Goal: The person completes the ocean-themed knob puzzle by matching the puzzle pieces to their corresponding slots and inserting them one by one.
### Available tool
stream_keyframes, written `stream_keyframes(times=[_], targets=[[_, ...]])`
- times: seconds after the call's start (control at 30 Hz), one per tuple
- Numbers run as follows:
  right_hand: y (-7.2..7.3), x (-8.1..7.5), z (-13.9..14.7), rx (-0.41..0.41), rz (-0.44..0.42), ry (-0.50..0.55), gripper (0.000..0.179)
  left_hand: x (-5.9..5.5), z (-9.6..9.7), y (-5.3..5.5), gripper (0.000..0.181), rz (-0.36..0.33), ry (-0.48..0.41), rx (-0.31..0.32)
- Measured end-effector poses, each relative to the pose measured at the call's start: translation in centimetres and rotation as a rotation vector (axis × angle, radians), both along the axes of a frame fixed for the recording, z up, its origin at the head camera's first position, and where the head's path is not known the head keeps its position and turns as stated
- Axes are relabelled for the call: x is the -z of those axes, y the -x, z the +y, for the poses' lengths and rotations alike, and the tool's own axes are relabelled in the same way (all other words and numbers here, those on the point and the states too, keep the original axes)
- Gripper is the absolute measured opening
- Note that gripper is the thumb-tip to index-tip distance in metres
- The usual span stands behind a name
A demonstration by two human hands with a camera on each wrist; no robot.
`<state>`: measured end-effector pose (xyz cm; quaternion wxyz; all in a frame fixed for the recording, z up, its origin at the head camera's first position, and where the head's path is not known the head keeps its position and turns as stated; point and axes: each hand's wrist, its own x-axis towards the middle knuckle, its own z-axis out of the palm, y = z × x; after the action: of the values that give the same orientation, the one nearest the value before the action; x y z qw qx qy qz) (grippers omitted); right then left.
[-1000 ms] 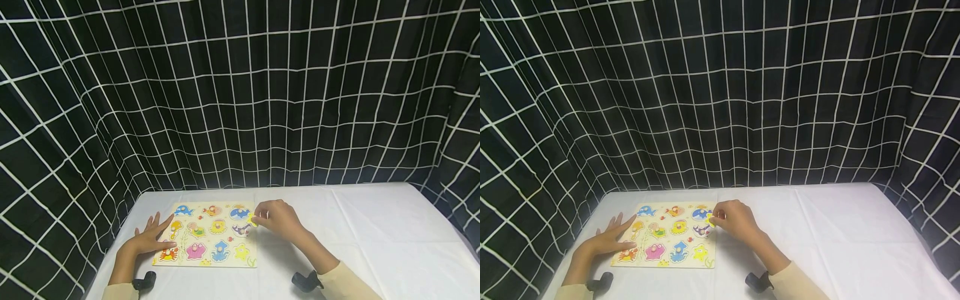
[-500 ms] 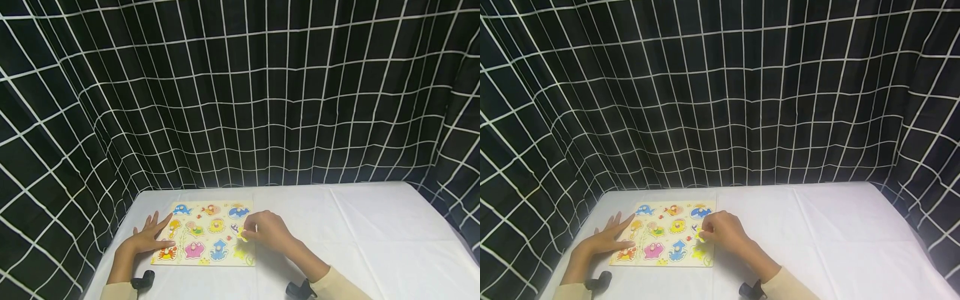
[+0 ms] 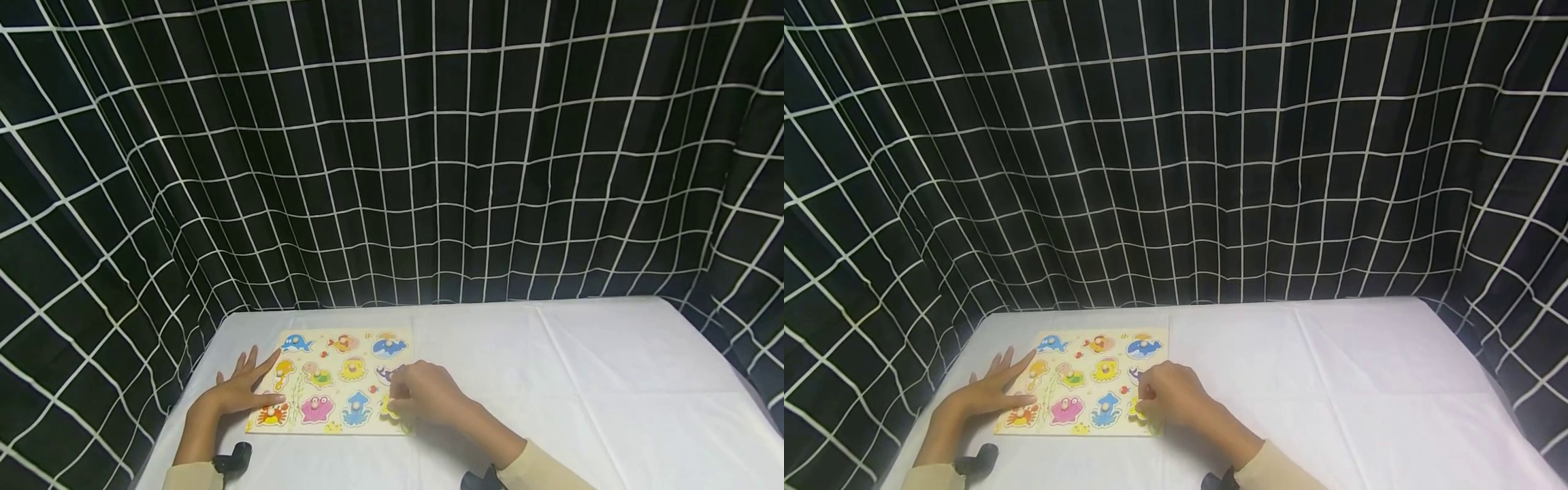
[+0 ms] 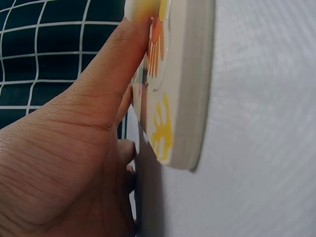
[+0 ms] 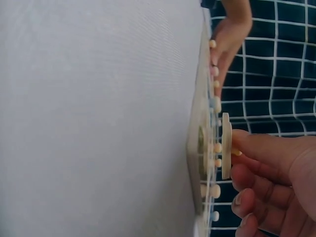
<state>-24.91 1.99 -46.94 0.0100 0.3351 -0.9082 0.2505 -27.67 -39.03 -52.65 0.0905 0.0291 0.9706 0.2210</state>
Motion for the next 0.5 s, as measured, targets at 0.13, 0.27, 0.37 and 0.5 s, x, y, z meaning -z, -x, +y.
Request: stream_keyframes(times=[0.13, 0.27, 0.37, 0.5], targets=[[-0.1, 0.3, -0.3, -0.006, -0.012, -0.016, 0.013, -0.3, 0.1, -0.1, 0.115, -0.013, 0.011, 0.002], [-0.1, 0.7, -0.5, -0.009, -0.01, -0.025, 0.013, -0.9, 0.4, -0.5, 0.115, -0.029, 0.0, 0.014], [-0.1, 0.8, -0.5, -0.004, -0.005, -0.034, 0.013, -1.1, 0.4, -0.6, 0.115, -0.024, -0.016, 0.019], [-0.1, 1.0, -0.5, 0.007, -0.006, -0.043, 0.012, -0.3, 0.1, 0.0, 0.114, -0.022, 0.01, 0.019]])
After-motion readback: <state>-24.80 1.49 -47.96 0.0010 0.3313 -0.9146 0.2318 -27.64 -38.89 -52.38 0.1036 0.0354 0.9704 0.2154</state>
